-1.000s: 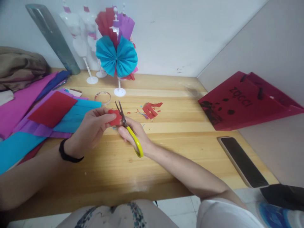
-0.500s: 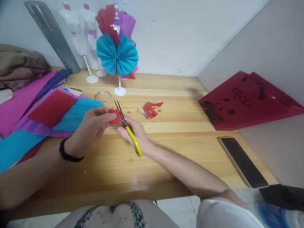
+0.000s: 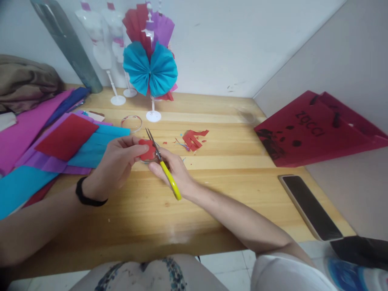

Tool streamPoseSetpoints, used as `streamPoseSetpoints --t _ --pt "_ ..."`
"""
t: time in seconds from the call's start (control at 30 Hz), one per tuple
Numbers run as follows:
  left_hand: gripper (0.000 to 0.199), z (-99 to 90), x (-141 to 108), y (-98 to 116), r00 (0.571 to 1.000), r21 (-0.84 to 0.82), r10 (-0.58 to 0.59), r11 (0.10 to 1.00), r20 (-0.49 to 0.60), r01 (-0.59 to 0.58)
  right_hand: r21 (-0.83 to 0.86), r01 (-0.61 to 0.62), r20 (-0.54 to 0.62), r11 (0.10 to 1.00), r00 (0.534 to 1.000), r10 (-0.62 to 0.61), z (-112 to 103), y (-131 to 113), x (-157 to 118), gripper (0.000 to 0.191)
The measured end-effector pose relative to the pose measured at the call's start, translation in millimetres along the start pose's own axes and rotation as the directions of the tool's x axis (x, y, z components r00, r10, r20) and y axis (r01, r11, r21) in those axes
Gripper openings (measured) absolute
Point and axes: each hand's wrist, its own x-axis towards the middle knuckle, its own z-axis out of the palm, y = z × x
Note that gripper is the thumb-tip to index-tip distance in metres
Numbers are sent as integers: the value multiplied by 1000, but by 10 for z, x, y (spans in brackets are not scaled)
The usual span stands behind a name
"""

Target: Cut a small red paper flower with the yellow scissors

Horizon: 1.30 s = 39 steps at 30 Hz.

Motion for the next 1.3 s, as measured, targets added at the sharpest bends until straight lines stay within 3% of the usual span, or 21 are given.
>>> streamPoseSetpoints --t 0.47,1.3 --pt "20 5 -4 -8 1000 0 6 1000 -25 -6 -25 -89 21 996 996 90 -13 -217 -5 58" --pt "21 -6 -14 -12 1000 3 23 1000 -12 -23 -13 -140 -24 990 990 140 19 -241 -9 63"
